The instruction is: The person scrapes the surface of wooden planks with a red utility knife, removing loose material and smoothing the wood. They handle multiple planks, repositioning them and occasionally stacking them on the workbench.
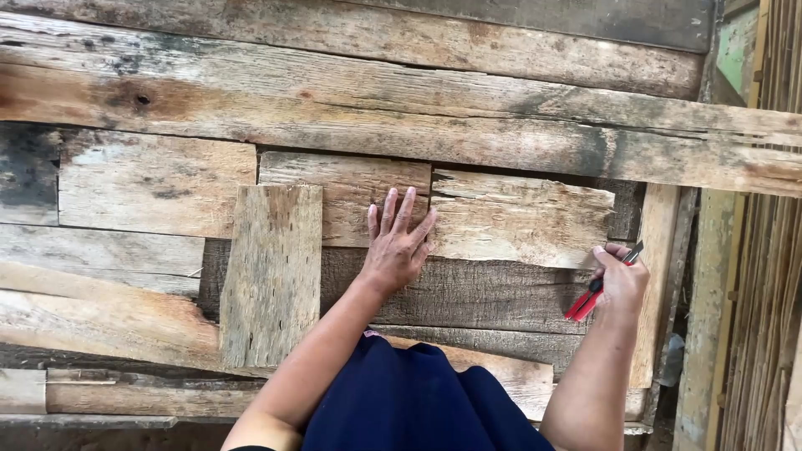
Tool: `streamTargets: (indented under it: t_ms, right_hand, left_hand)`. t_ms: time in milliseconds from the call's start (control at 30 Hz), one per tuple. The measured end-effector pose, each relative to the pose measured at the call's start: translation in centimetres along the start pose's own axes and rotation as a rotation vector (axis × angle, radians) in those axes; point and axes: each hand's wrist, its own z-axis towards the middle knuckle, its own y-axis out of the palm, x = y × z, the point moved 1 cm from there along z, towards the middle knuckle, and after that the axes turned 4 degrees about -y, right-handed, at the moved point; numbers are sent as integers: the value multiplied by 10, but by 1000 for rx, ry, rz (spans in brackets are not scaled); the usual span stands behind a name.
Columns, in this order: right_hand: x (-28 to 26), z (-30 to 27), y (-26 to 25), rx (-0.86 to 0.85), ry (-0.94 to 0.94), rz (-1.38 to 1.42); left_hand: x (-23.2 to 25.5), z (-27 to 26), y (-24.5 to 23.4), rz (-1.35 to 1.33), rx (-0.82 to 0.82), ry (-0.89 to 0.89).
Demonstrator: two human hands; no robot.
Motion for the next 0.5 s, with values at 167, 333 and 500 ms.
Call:
streamTargets:
  t_ms: [167,333,500]
  right_hand:
    - [-2,3,7,7,-66,-50]
    - [6,11,15,6,-139,-80]
    - [11,16,18,78,-191,-310]
  left_hand:
    - [-3,1,5,-4,-18,-16]
    - [-2,1,2,15,-34,-30]
    - [2,1,-5,8,-58,-10]
